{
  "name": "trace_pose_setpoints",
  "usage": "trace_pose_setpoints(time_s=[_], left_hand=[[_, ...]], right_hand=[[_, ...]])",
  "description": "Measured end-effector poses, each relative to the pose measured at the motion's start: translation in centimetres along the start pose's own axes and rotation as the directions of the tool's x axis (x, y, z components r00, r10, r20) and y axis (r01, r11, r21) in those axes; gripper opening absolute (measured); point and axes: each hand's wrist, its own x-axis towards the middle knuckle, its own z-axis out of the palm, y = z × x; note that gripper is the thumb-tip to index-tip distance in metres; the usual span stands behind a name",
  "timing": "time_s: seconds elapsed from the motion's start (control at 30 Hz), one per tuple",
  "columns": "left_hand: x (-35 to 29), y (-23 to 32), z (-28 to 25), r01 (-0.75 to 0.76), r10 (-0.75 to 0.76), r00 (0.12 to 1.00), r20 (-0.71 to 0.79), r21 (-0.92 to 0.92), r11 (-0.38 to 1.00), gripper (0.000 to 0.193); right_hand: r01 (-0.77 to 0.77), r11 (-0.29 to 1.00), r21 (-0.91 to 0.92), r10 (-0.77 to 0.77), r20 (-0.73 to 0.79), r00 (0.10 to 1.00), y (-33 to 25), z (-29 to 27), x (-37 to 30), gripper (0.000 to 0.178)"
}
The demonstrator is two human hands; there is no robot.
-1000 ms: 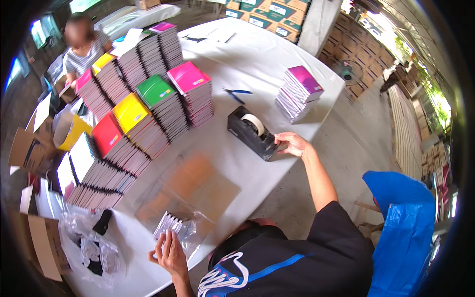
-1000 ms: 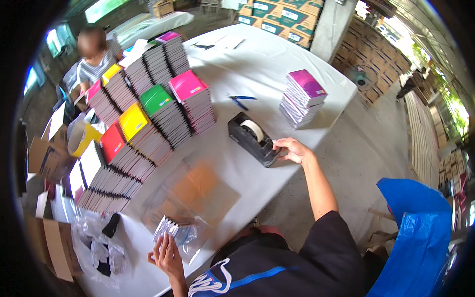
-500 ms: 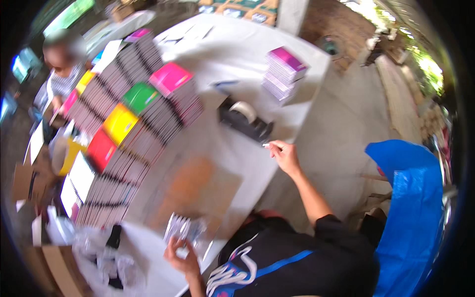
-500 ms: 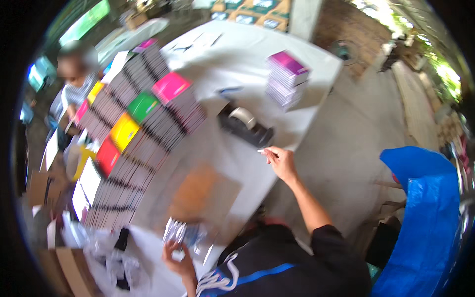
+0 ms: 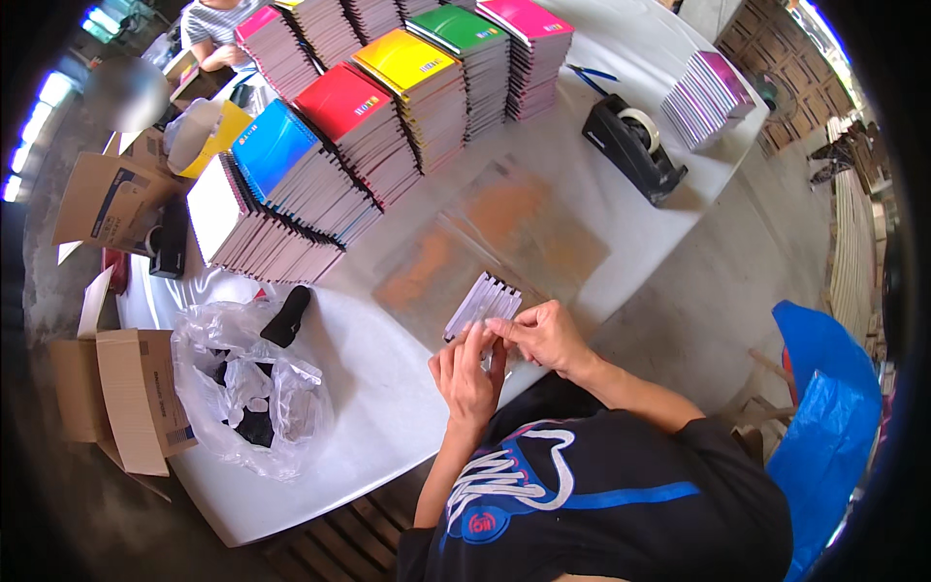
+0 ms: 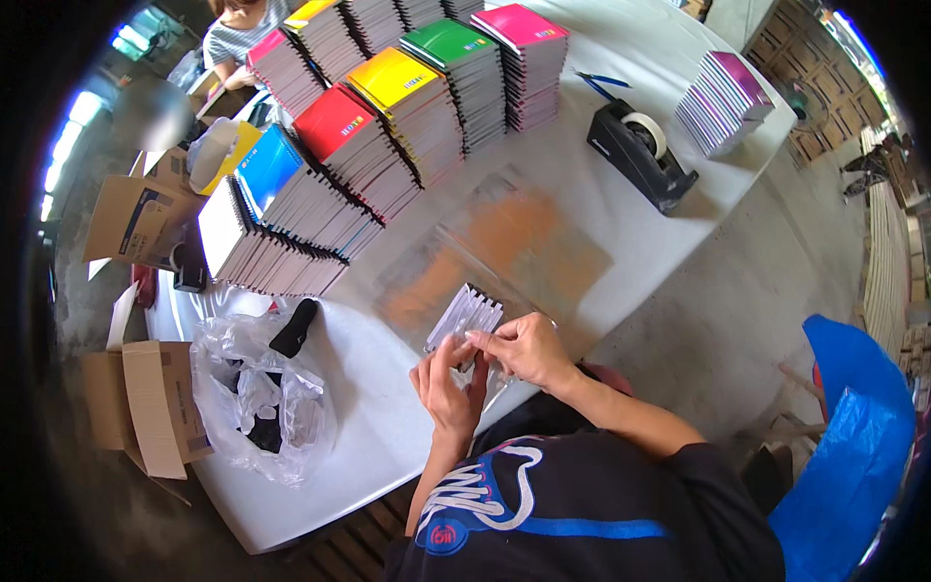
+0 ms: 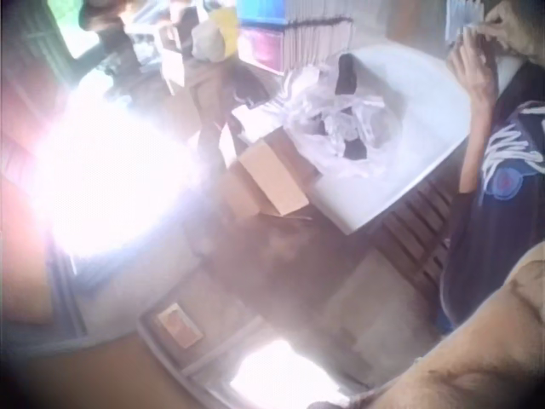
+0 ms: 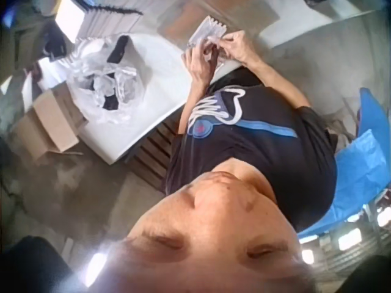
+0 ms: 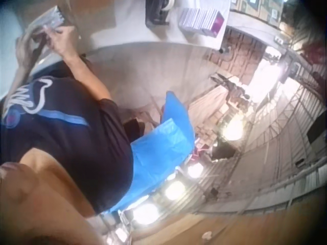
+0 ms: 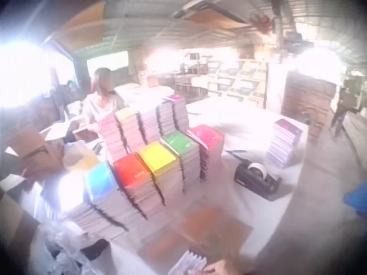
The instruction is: The person selects several colorful notebooks from stacks on a table, gathers them together, places them into a plastic bag, and secures the bag with tape before placing it on a stack of already packed bags.
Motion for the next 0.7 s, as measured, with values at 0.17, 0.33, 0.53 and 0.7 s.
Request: trace_pose_setpoints(time_s=[0.17, 0.33, 0.53, 0.7], left_hand=[[4.5, 2.2, -3.2, 0.082, -0.116, 0.950, 0.290, 0.124, 0.989, 0.062], [7.1, 2.5, -1.1, 0.210, -0.309, 0.812, 0.495, 0.246, 0.946, 0.065], [9.3, 0.3, -3.1, 0.343, -0.194, 0.895, 0.402, -0.342, 0.875, 0.096], [2.1, -3.6, -4.2, 0.204, -0.105, 0.902, 0.419, -0.199, 0.959, 0.093]], right_hand=[[0.083, 0.994, -0.071, -0.091, -0.118, 0.989, 5.9, -0.9, 1.7, 0.052], [0.236, 0.968, -0.082, -0.238, -0.016, 0.971, 8.2, -0.6, 3.5, 0.043], [-0.151, 0.914, 0.376, -0.176, 0.704, 0.688, 9.4, 0.6, 1.6, 0.051], [0.335, 0.872, 0.356, -0.455, 0.341, 0.823, 5.5, -3.3, 6.5, 0.079]])
